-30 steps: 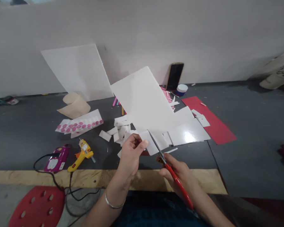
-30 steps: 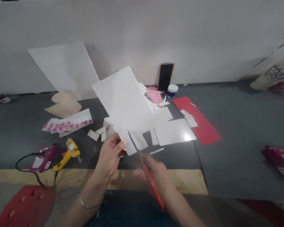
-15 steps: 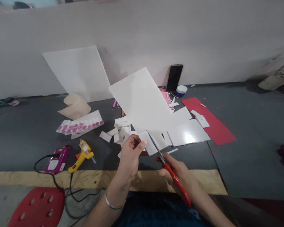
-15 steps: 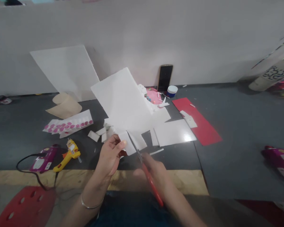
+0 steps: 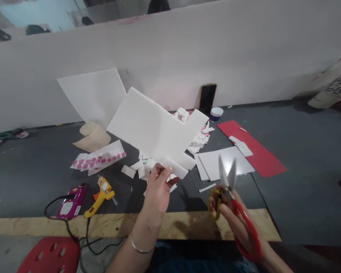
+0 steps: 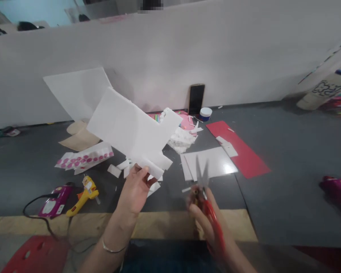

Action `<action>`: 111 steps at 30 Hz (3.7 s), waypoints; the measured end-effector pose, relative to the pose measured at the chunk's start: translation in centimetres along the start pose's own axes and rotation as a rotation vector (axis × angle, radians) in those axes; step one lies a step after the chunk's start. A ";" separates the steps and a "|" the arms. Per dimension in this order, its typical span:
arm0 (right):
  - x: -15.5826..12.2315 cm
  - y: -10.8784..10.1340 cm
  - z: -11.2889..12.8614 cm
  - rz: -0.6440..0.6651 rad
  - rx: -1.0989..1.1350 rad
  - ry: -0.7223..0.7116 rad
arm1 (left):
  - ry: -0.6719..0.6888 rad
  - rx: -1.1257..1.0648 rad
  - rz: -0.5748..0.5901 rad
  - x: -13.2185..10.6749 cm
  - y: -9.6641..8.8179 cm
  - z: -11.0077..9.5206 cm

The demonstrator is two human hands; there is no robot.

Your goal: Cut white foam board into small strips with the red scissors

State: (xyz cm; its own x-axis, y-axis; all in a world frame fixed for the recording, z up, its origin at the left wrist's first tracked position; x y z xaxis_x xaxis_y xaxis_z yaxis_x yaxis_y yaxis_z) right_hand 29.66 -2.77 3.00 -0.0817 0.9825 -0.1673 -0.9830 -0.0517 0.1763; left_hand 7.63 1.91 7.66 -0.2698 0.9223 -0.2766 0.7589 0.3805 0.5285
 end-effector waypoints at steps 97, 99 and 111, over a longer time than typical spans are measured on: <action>0.6 7.1 2.1 0.512 -0.433 0.109 | 0.187 0.084 -0.345 -1.6 -0.2 -0.1; 0.5 7.1 2.3 0.511 -0.447 0.094 | 0.186 0.065 -0.344 -1.7 -0.1 0.0; 0.5 7.4 2.9 0.473 -0.502 0.052 | 0.168 0.015 -0.348 -1.7 0.2 0.1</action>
State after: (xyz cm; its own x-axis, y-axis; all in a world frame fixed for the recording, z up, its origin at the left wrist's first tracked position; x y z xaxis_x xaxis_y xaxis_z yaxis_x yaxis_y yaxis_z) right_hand 22.83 -2.14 7.05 -0.5163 0.8246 -0.2312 -0.7958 -0.5617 -0.2262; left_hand 8.31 0.35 8.12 -0.6049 0.7371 -0.3012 0.6134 0.6725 0.4140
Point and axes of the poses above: each hand's wrist, its own x-axis towards the middle knuckle, its own y-axis out of the palm, z = x × y, the point moved 7 cm from there along x, towards the middle knuckle, and after that the axes turned 4 degrees about y, right-handed, at the moved point
